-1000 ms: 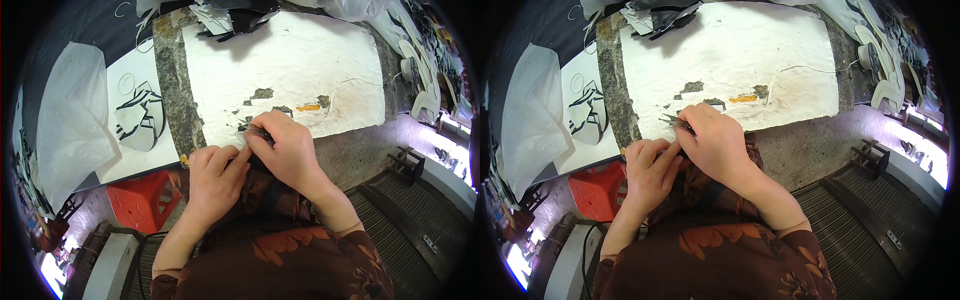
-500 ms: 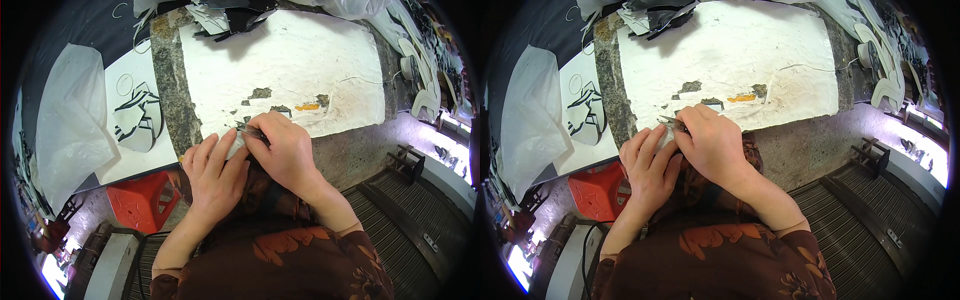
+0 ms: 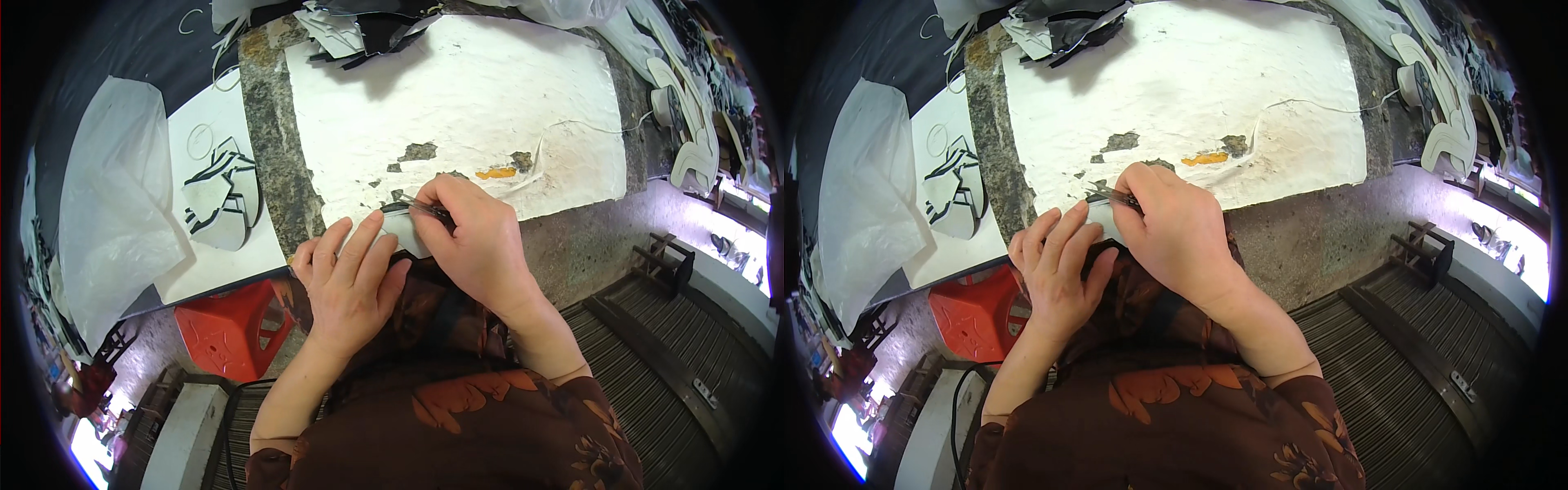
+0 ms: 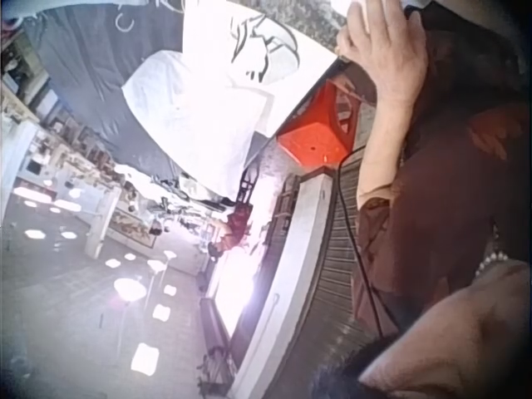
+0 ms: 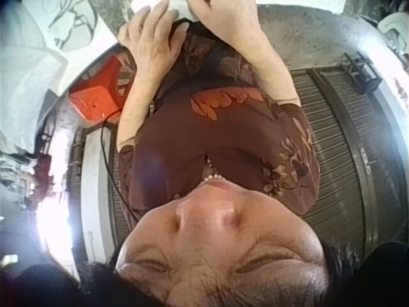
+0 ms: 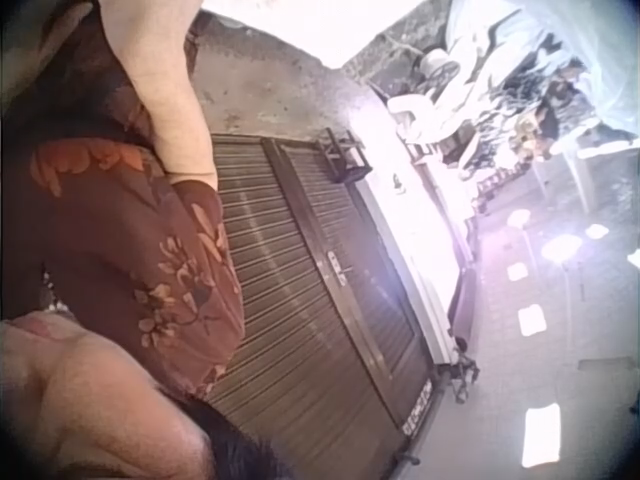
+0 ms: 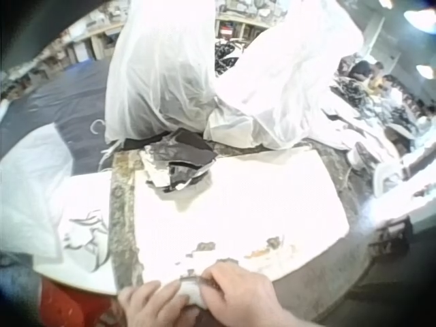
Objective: Trim excess material and loose threads from shoe components using trimming nippers at a workbench.
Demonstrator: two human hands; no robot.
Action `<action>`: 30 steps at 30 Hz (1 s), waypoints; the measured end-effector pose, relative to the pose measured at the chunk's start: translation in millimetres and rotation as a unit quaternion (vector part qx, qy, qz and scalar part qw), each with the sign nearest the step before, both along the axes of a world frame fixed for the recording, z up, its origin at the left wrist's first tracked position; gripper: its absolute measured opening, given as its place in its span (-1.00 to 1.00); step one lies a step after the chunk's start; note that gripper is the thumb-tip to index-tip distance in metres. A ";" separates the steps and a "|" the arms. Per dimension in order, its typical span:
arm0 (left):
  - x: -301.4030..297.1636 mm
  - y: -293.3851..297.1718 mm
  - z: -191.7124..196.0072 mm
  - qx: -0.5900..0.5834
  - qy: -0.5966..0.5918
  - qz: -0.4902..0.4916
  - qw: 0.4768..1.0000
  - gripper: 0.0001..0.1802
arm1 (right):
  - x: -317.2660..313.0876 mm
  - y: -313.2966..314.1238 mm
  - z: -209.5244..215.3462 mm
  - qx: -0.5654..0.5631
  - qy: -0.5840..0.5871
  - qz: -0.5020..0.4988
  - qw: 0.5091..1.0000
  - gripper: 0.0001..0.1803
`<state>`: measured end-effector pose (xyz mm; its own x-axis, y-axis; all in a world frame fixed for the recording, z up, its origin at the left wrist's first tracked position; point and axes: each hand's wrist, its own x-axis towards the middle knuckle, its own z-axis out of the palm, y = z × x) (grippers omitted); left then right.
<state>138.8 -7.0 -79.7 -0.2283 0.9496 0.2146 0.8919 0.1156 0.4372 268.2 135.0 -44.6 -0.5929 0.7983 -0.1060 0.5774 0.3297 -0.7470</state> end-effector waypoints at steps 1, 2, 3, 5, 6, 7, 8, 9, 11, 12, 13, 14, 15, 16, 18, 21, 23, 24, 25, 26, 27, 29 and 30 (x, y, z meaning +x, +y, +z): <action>0.2 0.2 0.5 0.000 0.000 -0.001 1.000 -0.63 | 0.6 -0.1 -0.4 0.000 0.000 -0.001 1.000 -0.92; 0.2 0.5 1.3 -0.001 -0.005 0.001 1.000 -0.60 | 1.3 -0.2 -1.3 -0.002 0.005 -0.002 1.000 -0.92; 0.1 0.7 1.8 -0.003 -0.010 0.004 1.000 -0.57 | 1.5 -0.3 -1.9 -0.004 0.010 -0.002 1.000 -0.93; 0.5 1.8 2.1 -0.005 -0.008 0.007 1.000 -0.55 | 2.6 -0.1 -1.9 -0.003 0.012 0.002 1.000 -0.93; 0.8 2.4 2.1 -0.008 -0.007 0.010 1.000 -0.53 | 3.2 0.1 -2.0 -0.002 0.013 0.007 1.000 -0.93; 1.1 2.6 2.2 -0.008 -0.007 0.010 1.000 -0.53 | 3.5 0.1 -2.5 -0.002 0.013 0.007 1.000 -0.93; 1.5 2.9 2.3 -0.010 -0.003 0.012 1.000 -0.51 | 3.6 0.0 -3.4 0.002 0.013 0.011 1.000 -0.93; 1.7 3.2 2.4 -0.011 0.001 0.014 1.000 -0.49 | 3.8 -0.1 -4.1 0.006 0.013 0.014 1.000 -0.93; 2.6 4.6 3.0 -0.011 0.007 0.014 1.000 -0.50 | 4.2 -0.3 -5.0 0.011 0.015 0.014 1.000 -0.92; 3.2 5.2 3.7 -0.010 0.013 0.016 1.000 -0.51 | 4.2 -0.4 -5.0 0.015 0.017 0.015 1.000 -0.92; 3.8 5.9 4.2 -0.011 0.013 0.015 1.000 -0.51 | 4.2 -0.4 -5.0 0.014 0.017 0.015 1.000 -0.92; 4.6 6.7 4.7 -0.009 0.021 0.016 1.000 -0.52 | 4.0 -0.2 -4.9 0.017 0.014 0.016 1.000 -0.92; 5.4 7.2 5.1 -0.008 0.029 0.017 0.999 -0.53 | 4.1 -0.1 -5.1 0.019 0.011 0.017 1.000 -0.92; 6.2 7.8 5.9 -0.008 0.029 0.016 0.999 -0.53 | 4.6 0.0 -5.1 0.019 0.011 0.017 1.000 -0.92; 7.8 9.1 7.7 -0.016 0.036 0.021 0.999 -0.55 | 5.8 0.4 -5.0 0.017 0.018 0.022 0.999 -0.92; 9.2 11.4 9.2 -0.014 0.028 0.024 0.999 -0.58 | 8.2 1.0 -4.1 0.009 0.018 0.017 1.000 -0.93; 9.2 13.6 7.2 -0.003 0.027 0.026 0.999 -0.60 | 11.1 1.9 1.0 -0.007 0.007 0.009 1.000 -0.94; 9.6 15.4 6.1 0.008 0.024 0.027 0.999 -0.62 | 13.3 2.5 2.7 -0.023 -0.006 0.000 1.000 -0.94; 9.9 17.3 6.5 0.008 0.024 0.026 0.999 -0.62 | 15.2 3.1 2.7 -0.022 -0.006 -0.001 1.000 -0.94; 10.1 19.5 8.0 0.015 0.028 0.029 0.999 -0.65 | 17.0 3.7 2.6 -0.022 -0.005 -0.002 1.000 -0.94; 10.1 21.6 9.2 0.021 0.031 0.030 0.999 -0.68 | 18.2 4.2 2.3 -0.021 -0.004 -0.004 1.000 -0.94; 10.1 24.3 11.1 0.029 0.033 0.031 0.999 -0.69 | 18.3 5.2 3.3 -0.022 -0.004 -0.005 1.000 -0.94; 10.3 25.4 12.0 0.036 0.035 0.033 0.998 -0.71 | 18.5 5.6 3.9 -0.023 -0.005 -0.004 1.000 -0.94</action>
